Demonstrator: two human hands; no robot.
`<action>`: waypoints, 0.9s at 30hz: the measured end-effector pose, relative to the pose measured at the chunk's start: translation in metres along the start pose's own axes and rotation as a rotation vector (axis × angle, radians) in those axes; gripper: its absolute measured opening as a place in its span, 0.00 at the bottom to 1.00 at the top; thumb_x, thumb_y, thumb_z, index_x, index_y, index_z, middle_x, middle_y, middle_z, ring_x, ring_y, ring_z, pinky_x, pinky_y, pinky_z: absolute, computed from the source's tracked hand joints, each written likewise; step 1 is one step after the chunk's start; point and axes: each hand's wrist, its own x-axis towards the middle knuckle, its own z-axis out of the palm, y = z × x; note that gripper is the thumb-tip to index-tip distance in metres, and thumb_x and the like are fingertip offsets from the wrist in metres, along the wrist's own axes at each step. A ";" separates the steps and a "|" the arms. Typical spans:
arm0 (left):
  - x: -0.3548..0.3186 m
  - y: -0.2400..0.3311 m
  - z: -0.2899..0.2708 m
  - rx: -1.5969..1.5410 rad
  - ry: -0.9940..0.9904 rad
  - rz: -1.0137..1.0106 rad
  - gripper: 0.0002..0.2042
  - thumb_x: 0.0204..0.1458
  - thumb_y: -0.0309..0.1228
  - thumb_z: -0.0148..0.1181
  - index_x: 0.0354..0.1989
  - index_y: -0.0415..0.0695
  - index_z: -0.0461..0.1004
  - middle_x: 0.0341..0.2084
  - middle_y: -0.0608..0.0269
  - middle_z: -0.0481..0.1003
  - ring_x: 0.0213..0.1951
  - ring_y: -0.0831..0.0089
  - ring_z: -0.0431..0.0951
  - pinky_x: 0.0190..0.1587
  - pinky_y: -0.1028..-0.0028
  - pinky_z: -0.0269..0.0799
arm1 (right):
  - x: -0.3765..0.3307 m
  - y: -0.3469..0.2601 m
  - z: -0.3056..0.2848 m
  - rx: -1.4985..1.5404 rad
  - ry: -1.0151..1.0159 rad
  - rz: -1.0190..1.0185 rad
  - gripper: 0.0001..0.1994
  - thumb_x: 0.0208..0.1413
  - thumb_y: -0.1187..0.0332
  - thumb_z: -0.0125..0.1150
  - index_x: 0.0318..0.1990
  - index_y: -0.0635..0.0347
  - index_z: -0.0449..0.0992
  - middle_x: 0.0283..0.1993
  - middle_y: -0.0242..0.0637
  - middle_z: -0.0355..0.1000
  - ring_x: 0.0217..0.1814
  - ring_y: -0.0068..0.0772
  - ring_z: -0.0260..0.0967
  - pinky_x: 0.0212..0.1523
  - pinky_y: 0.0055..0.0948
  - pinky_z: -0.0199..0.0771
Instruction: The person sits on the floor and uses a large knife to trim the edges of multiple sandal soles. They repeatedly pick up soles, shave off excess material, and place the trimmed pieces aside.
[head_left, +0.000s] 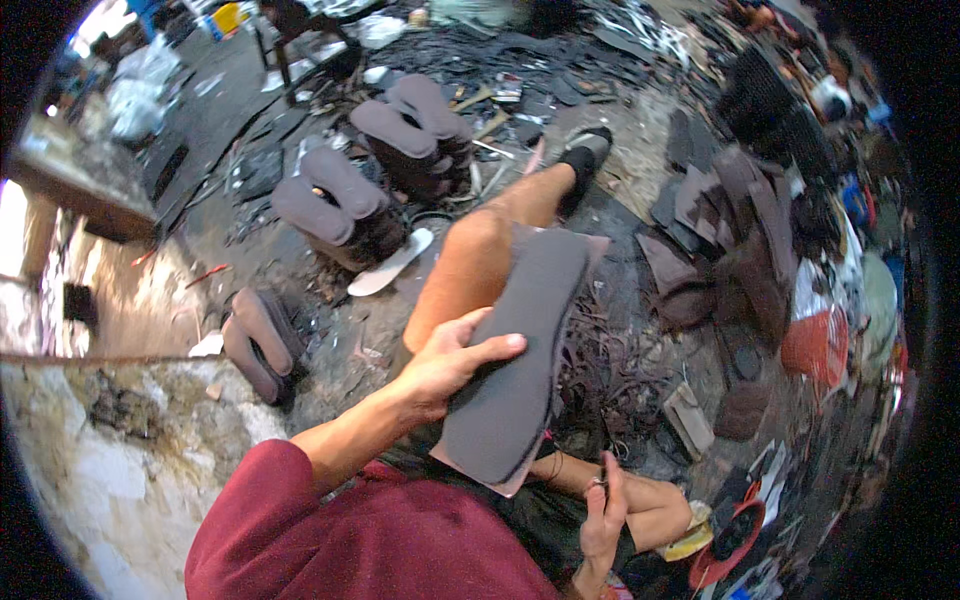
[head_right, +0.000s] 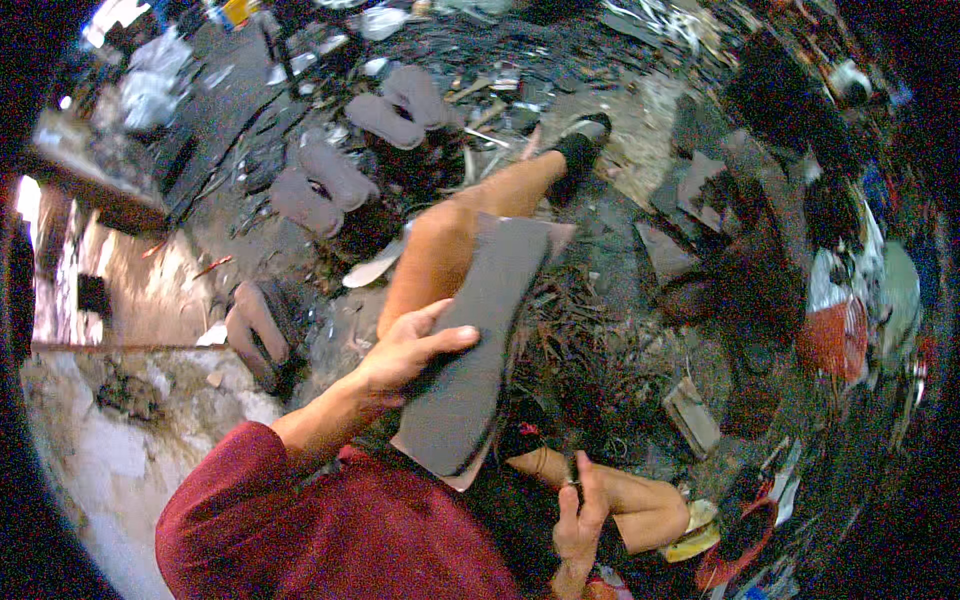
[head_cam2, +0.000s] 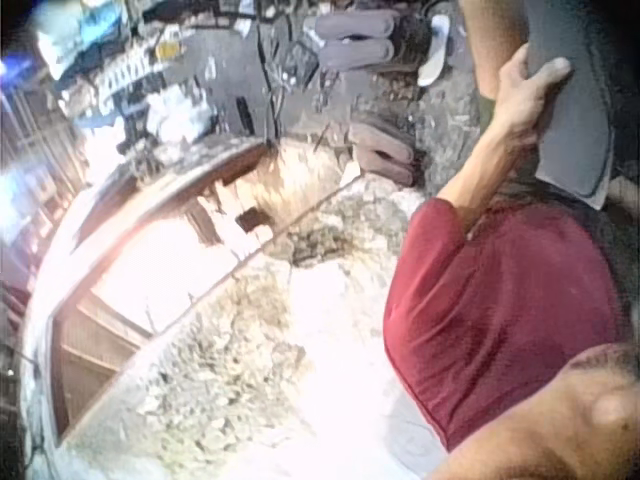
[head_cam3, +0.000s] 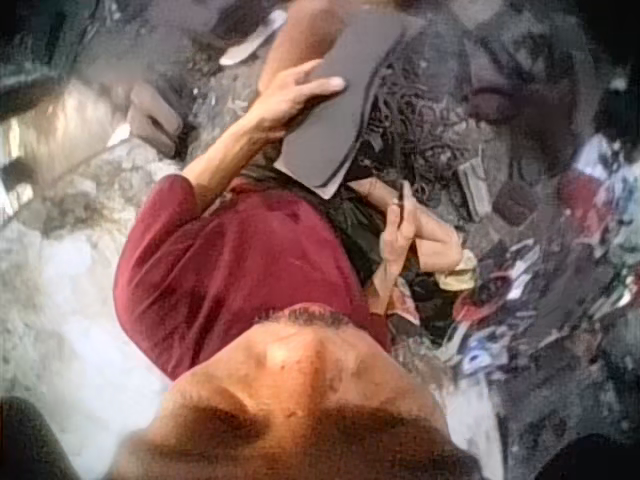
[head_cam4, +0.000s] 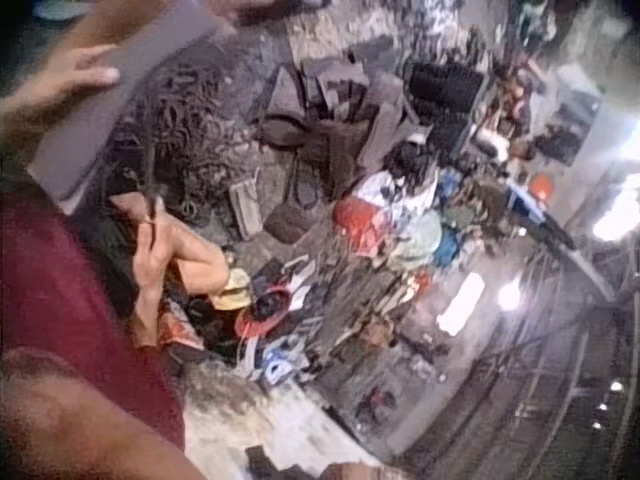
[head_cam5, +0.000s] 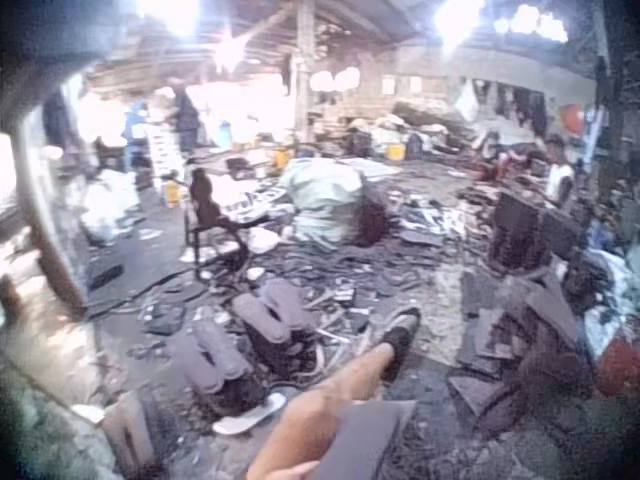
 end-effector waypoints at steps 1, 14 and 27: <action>0.003 0.001 0.002 -0.012 0.026 -0.016 0.27 0.56 0.35 0.68 0.62 0.40 0.66 0.47 0.62 0.77 0.42 0.75 0.80 0.45 0.72 0.79 | -0.009 0.004 -0.004 0.214 -0.043 0.067 0.21 0.65 0.64 0.51 0.61 0.67 0.71 0.57 0.51 0.74 0.54 0.49 0.73 0.59 0.38 0.69; 0.005 -0.005 0.015 0.046 0.074 0.005 0.24 0.57 0.30 0.65 0.62 0.39 0.66 0.45 0.63 0.78 0.41 0.76 0.80 0.45 0.72 0.78 | 0.024 0.007 0.036 0.049 -0.016 -0.204 0.19 0.62 0.74 0.54 0.60 0.57 0.74 0.33 0.44 0.69 0.34 0.43 0.69 0.38 0.34 0.70; 0.007 0.012 0.015 0.054 0.044 0.315 0.23 0.54 0.34 0.68 0.55 0.39 0.71 0.44 0.61 0.78 0.46 0.70 0.78 0.52 0.69 0.73 | 0.101 -0.081 0.090 0.211 0.256 -0.342 0.21 0.63 0.71 0.55 0.64 0.46 0.72 0.36 0.40 0.72 0.34 0.40 0.72 0.37 0.35 0.74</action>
